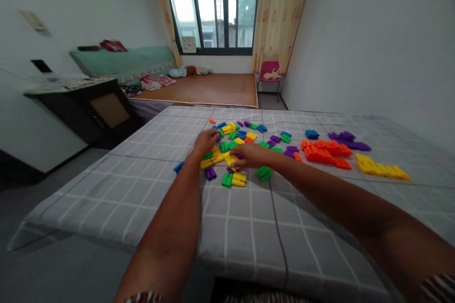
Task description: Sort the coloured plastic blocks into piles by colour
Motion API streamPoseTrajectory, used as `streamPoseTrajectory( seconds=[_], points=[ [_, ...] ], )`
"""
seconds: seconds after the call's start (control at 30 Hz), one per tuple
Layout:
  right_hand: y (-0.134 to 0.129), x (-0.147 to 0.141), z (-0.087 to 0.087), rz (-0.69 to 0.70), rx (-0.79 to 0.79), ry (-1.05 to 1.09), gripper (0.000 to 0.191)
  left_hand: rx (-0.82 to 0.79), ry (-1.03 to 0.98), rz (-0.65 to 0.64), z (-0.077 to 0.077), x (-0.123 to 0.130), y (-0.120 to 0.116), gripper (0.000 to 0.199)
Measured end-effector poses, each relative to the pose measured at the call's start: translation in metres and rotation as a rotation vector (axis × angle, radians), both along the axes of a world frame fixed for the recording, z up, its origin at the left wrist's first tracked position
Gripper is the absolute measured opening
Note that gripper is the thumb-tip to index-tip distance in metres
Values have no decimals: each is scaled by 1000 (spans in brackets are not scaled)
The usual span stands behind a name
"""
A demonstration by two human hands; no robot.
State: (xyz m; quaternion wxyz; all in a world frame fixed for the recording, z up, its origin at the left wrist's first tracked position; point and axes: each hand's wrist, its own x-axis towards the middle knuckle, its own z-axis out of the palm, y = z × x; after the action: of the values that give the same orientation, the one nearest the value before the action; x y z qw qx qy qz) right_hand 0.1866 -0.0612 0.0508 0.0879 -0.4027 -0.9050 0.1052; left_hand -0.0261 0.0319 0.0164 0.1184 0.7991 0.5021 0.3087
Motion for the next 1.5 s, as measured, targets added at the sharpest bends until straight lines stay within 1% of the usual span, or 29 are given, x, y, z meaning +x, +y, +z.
streamPoseTrajectory(
  seconds=[0.03, 0.1, 0.17, 0.23, 0.33, 0.4, 0.5, 0.57, 0.63, 0.73, 0.77, 0.87, 0.97, 1.03, 1.13, 1.2, 1.23, 1.3, 1.37, 1.4, 1.43, 1.5],
  points=[
    [-2, -6, -2, -13, 11, -25, 39, -4, 15, 0, -1, -1, 0, 30],
    [-4, -9, -5, -27, 40, -21, 38, -13, 49, -10, -1, 1, -1, 29],
    [-2, -3, -5, -4, 45, 39, 34, -14, 67, -29, 1, 6, -3, 30],
    [-1, 9, -3, 1, 26, 99, 29, -6, 76, -51, 3, 10, -6, 30],
    [-3, 32, 3, -94, -14, 173, 23, 2, 83, -63, 4, 15, -7, 31],
    [-7, 45, 3, -180, 1, 211, 21, -9, 87, -72, 2, 16, -6, 32],
    [-15, 62, -1, -279, 34, 276, 25, -25, 117, -100, -2, 15, -3, 35],
    [-22, 70, -4, -298, 13, 325, 30, -25, 148, -118, -4, 15, -1, 37],
    [-30, 78, -6, -272, 7, 306, 28, -22, 180, -134, -6, 14, 0, 38],
    [-41, 87, -2, -246, 2, 132, 19, -28, 237, -137, -9, 13, 3, 41],
    [-44, 90, 1, -246, -16, 78, 19, -30, 255, -131, -9, 12, 4, 42],
    [-49, 99, 7, -228, -92, 3, 29, -37, 284, -111, -8, 12, 5, 43],
    [-52, 105, 8, -183, -137, -20, 44, -48, 288, -109, -4, 14, 0, 42],
    [-54, 106, 7, -195, -123, -42, 51, -52, 279, -112, -2, 16, -4, 41],
    [-59, 107, 7, -272, -72, -83, 58, -52, 255, -117, 0, 18, -8, 39],
    [-60, 109, 10, -276, -64, -98, 63, -48, 251, -119, -1, 19, -8, 38],
    [-60, 111, 11, -244, -68, -94, 65, -45, 257, -120, -2, 19, -7, 38],
    [-57, 113, 15, -120, -81, -67, 67, -41, 276, -128, -4, 18, -5, 38],
    [-52, 114, 16, -4, -111, -46, 63, -31, 295, -139, -5, 18, -4, 38],
    [-50, 113, 16, 28, -135, -48, 59, -25, 301, -143, -5, 18, -4, 39],
    [-48, 112, 16, 36, -160, -56, 55, -21, 304, -146, -5, 17, -4, 39],
    [-47, 109, 14, 5, -180, -64, 48, -20, 302, -145, -5, 17, -3, 40]
  ],
)
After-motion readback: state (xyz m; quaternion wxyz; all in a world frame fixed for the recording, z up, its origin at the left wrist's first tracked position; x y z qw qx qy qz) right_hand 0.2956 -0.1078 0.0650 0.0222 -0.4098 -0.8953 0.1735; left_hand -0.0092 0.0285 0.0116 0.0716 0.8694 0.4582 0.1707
